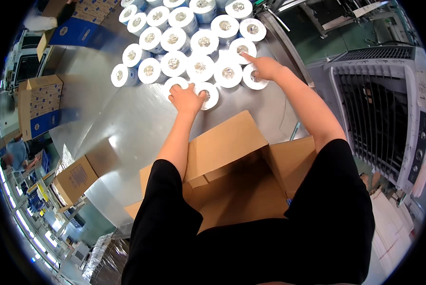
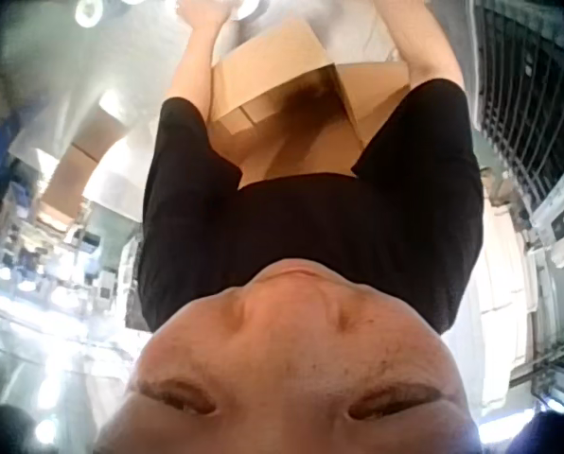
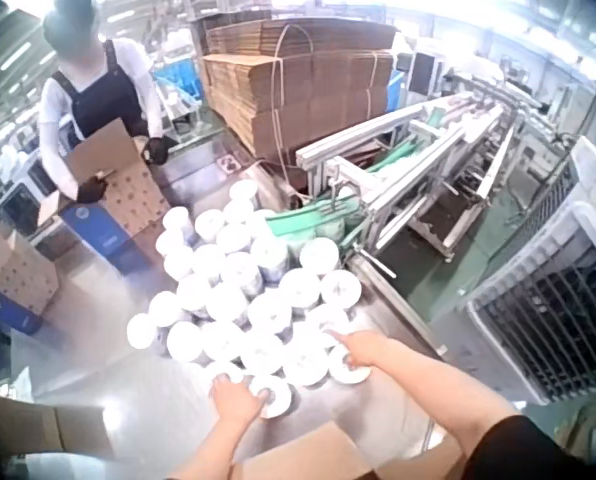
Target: The person picks up paper rolls from a metal table and places them into cardboard boxes, repeating the process of opening new boxes and filling them with the rolls.
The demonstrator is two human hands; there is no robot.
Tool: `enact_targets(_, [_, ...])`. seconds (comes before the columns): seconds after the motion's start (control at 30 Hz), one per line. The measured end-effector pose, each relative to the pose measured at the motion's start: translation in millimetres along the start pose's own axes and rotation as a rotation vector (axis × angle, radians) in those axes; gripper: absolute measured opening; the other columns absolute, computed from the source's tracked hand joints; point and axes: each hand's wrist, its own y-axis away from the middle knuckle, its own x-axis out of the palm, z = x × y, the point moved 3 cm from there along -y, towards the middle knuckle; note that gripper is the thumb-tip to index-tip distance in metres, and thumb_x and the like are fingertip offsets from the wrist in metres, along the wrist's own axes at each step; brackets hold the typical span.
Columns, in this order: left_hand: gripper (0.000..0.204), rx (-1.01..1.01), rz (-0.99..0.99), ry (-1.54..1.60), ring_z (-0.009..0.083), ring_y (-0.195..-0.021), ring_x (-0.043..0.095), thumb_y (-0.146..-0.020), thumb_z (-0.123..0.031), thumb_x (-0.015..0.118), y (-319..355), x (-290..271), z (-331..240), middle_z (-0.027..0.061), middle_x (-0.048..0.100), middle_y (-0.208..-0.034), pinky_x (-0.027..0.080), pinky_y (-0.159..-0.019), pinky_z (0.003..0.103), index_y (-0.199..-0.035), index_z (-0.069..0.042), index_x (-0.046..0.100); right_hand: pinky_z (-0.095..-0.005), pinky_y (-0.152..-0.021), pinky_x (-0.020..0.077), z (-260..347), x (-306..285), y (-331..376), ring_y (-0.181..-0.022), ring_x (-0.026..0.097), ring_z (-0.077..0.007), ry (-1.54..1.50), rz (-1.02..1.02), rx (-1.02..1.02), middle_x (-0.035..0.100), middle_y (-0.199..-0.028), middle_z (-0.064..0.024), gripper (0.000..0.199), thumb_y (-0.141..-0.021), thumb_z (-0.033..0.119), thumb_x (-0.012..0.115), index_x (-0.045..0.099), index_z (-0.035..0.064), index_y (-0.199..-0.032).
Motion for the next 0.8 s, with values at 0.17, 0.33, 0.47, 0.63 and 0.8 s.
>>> enact_targets(0.17, [0.046,0.191,-0.002,-0.004,0.0305,-0.099,0.05,-0.069,-0.047,0.069,-6,-1,16,0.0145,0.057,-0.097,0.04,-0.086,0.04,-0.103,-0.016,0.07,-0.0426,-0.078,0.0483,-2,4,-15,-0.088,0.06,-0.0372,-0.083,0.041,-0.001,0.061,-0.095,-0.0233,0.078,-0.071,0.009,0.065,0.031,0.0148,-0.141])
enact_targets(0.33, [0.054,-0.006,0.13,0.292,0.0272,-0.094,0.064,-0.067,-0.05,0.07,-9,-38,82,0.0135,0.068,-0.099,0.049,-0.084,0.036,-0.102,-0.009,0.07,-0.0365,-0.07,0.0503,4,-17,34,-0.072,0.063,-0.0293,-0.165,-0.143,-0.053,0.064,-0.08,-0.0192,0.068,-0.069,0.012,0.069,0.044,0.0066,-0.132])
enact_targets(0.47, [0.034,-0.126,-0.012,0.707,0.0082,-0.069,0.057,-0.08,-0.028,0.069,61,-165,132,0.004,0.064,-0.077,0.044,-0.061,0.024,-0.099,0.001,0.067,-0.0276,-0.064,0.0498,0,-84,123,-0.066,0.061,-0.0138,-0.462,-0.321,0.16,0.067,-0.082,-0.0125,0.07,-0.071,0.015,0.072,0.043,0.002,-0.134])
enact_targets(0.63, [0.029,-0.246,0.179,1.472,0.017,-0.089,0.059,-0.086,-0.023,0.06,231,-233,169,0.0082,0.065,-0.098,0.049,-0.074,0.031,-0.101,0.001,0.065,-0.024,-0.073,0.0514,83,-170,237,-0.079,0.065,-0.011,-0.434,-0.806,-0.095,0.068,-0.089,-0.0087,0.062,-0.075,0.006,0.068,0.043,-0.0004,-0.132])
enact_targets(0.8, [0.034,0.055,0.496,0.677,0.0255,-0.085,0.06,-0.075,-0.032,0.072,300,-163,128,0.0123,0.063,-0.094,0.049,-0.069,0.039,-0.092,-0.003,0.069,-0.0347,-0.064,0.0529,226,-124,283,-0.072,0.064,-0.0254,0.156,0.164,-0.515,0.063,-0.08,-0.0138,0.06,-0.076,0.012,0.066,0.04,-0.0035,-0.128])
